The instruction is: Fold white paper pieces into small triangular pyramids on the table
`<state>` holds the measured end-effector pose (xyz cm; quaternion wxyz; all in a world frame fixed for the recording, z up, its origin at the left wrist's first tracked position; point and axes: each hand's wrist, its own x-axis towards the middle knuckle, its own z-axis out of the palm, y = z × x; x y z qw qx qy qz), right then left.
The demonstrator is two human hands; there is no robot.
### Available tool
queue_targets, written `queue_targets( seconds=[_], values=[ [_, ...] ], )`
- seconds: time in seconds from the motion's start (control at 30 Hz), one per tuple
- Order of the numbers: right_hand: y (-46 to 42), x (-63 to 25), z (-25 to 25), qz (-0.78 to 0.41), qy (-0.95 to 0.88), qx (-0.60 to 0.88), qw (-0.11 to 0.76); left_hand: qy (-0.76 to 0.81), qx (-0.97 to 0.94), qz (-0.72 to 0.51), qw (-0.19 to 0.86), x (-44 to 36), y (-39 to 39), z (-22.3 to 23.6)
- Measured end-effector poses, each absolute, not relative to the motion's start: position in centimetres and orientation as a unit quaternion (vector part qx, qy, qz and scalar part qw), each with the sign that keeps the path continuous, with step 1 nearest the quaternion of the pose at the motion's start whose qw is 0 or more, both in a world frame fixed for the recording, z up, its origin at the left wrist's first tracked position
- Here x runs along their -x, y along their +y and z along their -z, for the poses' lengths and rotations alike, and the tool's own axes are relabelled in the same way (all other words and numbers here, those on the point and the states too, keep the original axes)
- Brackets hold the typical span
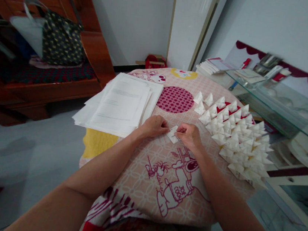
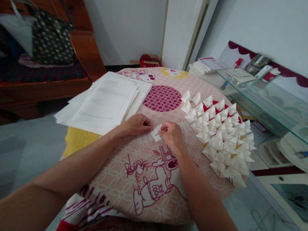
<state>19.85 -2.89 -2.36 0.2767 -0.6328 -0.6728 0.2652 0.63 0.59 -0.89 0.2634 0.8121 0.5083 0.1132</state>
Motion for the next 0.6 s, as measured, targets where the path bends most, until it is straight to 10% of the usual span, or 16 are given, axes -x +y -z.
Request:
queue_targets(
  seconds=[0.6],
  values=[
    [-2.4, -19.7, 2.6, -0.261, -0.651, 0.664, 0.259, 0.569, -0.811, -0.041, 0.131, -2.1, 0.1, 1.7]
  ],
)
